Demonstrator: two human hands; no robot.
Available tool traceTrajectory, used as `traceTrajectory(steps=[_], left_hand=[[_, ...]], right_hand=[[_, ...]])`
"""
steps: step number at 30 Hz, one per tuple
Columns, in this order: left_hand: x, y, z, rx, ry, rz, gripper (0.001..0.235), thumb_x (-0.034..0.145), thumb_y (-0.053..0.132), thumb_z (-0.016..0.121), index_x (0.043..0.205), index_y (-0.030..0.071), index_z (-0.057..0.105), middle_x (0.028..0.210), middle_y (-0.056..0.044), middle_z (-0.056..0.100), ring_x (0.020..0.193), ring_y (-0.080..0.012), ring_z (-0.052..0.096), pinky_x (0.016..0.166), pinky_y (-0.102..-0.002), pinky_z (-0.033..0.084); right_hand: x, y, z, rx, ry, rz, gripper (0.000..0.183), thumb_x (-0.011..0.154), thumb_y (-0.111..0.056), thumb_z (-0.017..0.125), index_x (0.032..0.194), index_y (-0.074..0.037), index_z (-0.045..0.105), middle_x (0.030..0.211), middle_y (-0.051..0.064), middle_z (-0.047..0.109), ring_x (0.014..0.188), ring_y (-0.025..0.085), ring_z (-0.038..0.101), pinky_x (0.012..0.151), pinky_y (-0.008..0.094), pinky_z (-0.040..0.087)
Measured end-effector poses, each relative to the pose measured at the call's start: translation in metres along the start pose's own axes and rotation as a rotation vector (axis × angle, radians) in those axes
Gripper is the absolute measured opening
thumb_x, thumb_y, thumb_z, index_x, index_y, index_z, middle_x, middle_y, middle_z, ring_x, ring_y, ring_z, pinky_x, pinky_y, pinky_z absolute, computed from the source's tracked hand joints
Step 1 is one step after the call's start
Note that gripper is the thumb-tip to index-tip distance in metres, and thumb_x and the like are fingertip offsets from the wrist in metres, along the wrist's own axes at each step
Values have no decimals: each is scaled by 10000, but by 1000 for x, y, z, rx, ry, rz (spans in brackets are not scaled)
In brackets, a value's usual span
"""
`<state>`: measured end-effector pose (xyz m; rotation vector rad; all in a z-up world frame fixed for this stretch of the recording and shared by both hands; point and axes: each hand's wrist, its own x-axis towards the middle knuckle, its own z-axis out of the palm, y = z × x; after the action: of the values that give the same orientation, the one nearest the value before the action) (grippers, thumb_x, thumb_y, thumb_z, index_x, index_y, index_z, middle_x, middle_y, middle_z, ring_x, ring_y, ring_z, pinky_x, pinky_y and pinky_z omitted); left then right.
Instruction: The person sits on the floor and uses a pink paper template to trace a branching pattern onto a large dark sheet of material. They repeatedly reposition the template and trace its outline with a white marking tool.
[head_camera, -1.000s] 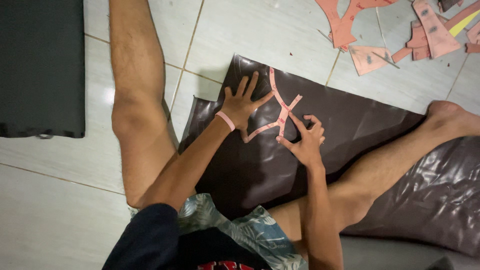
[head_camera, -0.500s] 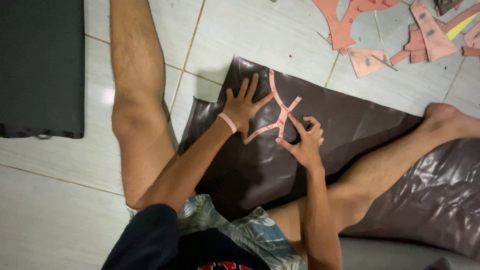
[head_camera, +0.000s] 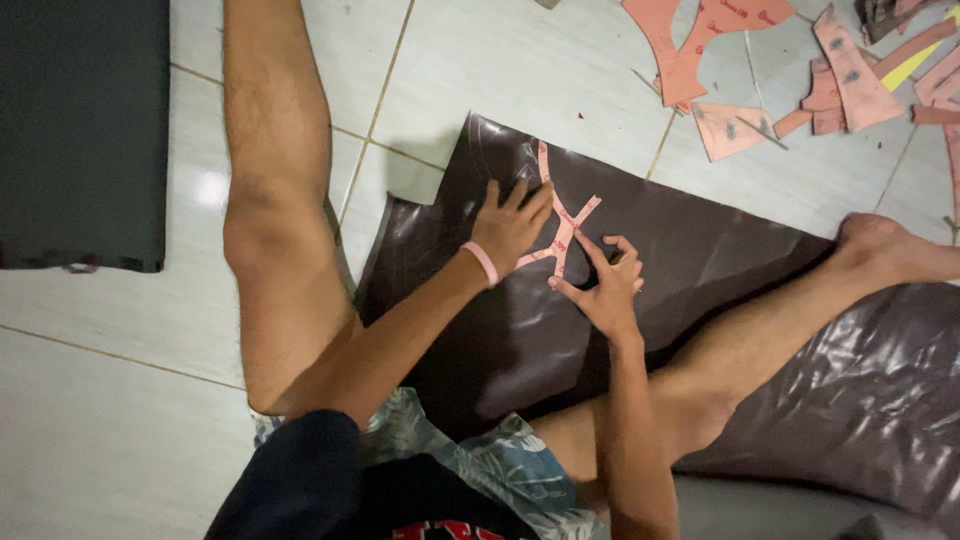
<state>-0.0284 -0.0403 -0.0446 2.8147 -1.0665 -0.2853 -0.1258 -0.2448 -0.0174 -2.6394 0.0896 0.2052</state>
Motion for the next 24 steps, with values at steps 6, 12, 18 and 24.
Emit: traceTrajectory(steps=[6, 12, 18, 24], left_hand=[[3, 55, -4, -72, 29, -72, 1012, 713, 394, 895, 1525, 10, 431, 1536, -194, 435, 1490, -360, 331, 1210, -592, 257], [-3, 85, -44, 804, -355, 160, 1194, 340, 153, 963, 1441, 80, 507, 1471, -153, 447, 1405, -397, 337, 1050, -480, 258], [2, 122, 40, 710, -483, 221, 1008, 490, -68, 936, 1430, 70, 599, 1508, -175, 504, 1335, -381, 484, 925, -513, 503], [7, 152, 98, 890, -218, -397, 982, 625, -103, 936, 1439, 150, 447, 1398, -92, 555, 1090, -316, 630, 875, -442, 554]], right_hand=[[0, 26, 9, 101, 4, 53, 800, 675, -475, 919, 1411, -324, 645, 1405, 95, 425, 1260, 318, 394, 1058, 482, 370], [41, 13, -22, 345, 442, 29, 269, 1126, -263, 538, 1273, -71, 656, 1383, 100, 532, 1262, 285, 521, 1121, 405, 438], [56, -84, -45, 229, -380, -517, 283, 1092, -229, 482, 1250, -99, 678, 1269, 119, 679, 1217, 320, 620, 1187, 443, 346], [60, -131, -52, -39, -645, -465, 248, 968, -231, 578, 1104, -188, 780, 1067, 18, 784, 986, 235, 741, 1218, 547, 171]])
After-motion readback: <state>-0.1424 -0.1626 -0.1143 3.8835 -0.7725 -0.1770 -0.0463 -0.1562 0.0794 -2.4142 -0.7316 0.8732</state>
